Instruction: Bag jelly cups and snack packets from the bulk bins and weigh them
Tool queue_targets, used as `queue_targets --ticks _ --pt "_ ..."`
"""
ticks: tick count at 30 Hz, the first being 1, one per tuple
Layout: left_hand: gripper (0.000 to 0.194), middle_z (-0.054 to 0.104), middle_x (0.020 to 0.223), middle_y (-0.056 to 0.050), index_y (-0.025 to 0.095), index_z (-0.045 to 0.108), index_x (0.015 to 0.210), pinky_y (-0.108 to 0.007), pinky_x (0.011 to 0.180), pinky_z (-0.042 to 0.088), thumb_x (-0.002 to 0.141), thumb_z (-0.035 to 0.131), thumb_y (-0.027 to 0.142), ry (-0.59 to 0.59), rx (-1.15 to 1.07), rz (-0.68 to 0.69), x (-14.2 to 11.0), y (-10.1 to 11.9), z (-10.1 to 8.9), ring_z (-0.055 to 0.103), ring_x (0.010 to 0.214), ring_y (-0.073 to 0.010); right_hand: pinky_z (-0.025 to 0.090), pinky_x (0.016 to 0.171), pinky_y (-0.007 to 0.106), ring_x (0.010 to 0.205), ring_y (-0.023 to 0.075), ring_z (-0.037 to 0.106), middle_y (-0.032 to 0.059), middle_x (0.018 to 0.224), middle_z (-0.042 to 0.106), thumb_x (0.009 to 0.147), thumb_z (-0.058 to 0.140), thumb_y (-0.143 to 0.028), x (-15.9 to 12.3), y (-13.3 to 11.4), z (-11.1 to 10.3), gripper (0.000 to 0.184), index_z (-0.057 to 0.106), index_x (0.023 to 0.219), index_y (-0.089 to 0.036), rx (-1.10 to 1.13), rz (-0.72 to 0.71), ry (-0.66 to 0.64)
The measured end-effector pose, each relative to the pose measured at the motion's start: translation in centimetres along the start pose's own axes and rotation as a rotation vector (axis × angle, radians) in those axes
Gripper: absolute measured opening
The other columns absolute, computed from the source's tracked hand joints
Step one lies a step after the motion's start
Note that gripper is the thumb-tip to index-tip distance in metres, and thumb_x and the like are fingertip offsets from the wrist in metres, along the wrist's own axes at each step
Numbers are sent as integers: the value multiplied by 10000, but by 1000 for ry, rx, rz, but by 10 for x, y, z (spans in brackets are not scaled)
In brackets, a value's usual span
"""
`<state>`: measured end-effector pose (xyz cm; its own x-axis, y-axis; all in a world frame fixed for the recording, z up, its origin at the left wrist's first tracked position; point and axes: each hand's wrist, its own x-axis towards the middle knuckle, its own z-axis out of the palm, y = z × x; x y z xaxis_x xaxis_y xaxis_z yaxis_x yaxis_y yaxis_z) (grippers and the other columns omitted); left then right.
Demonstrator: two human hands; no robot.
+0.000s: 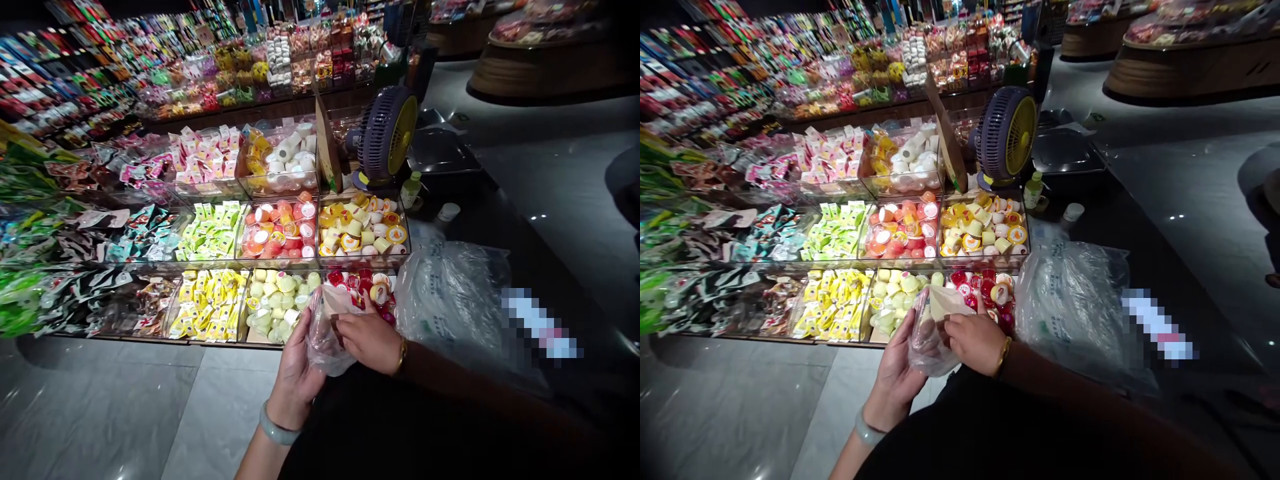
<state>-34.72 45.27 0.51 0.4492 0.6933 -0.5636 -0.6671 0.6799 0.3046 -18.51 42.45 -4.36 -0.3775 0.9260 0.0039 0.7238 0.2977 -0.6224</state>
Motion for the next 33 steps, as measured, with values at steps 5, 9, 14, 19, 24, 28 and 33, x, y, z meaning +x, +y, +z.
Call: queue_targets --ticks 5,9,14,19,24,28,33 --pt "335 541 611 36 267 596 1312 -185 490 467 999 480 292 -7 47 90 -4 9 5 550 515 -99 14 1183 648 1150 307 631 122 1275 685 911 597 -478 -2 10 -10 493 596 1334 -224 -187 77 76" --pt "364 503 581 42 239 571 1350 -180 458 441 1003 470 283 0 72 130 -1 10 1 498 475 -91 184 1180 581 1104 252 655 78 1190 728 977 514 -358 -5 31 -25 315 665 1226 -238 -175 74 170" --pt "360 446 574 57 270 573 1348 -148 422 364 996 500 295 -20 48 120 9 10 -6 443 454 -67 496 896 318 994 187 664 76 1056 741 1021 408 -295 -13 74 -43 313 699 1066 -190 -48 70 418" --pt "362 431 574 60 281 570 1348 -153 440 376 993 510 312 -15 26 110 12 12 -7 430 454 -62 381 1046 409 1080 262 603 92 1059 728 960 518 -212 1 128 -29 227 721 1060 -186 -462 192 256" --pt "366 448 581 56 282 562 1354 -145 441 369 992 513 306 -4 17 120 10 13 -10 431 457 -59 328 1059 430 1026 265 608 91 944 746 907 572 -154 22 158 0 185 751 945 -180 -631 122 0" --pt "363 426 571 62 290 560 1352 -147 434 350 993 513 312 -11 4 120 9 13 -10 423 452 -60 342 1005 426 951 253 621 102 894 747 894 569 -125 28 164 6 179 742 890 -169 -644 107 -10" --pt "366 418 563 69 282 562 1342 -150 415 327 979 541 318 -11 -8 121 8 11 -8 409 439 -61 352 959 394 898 238 632 84 861 752 874 585 -114 26 162 -3 169 737 847 -182 -633 78 23"
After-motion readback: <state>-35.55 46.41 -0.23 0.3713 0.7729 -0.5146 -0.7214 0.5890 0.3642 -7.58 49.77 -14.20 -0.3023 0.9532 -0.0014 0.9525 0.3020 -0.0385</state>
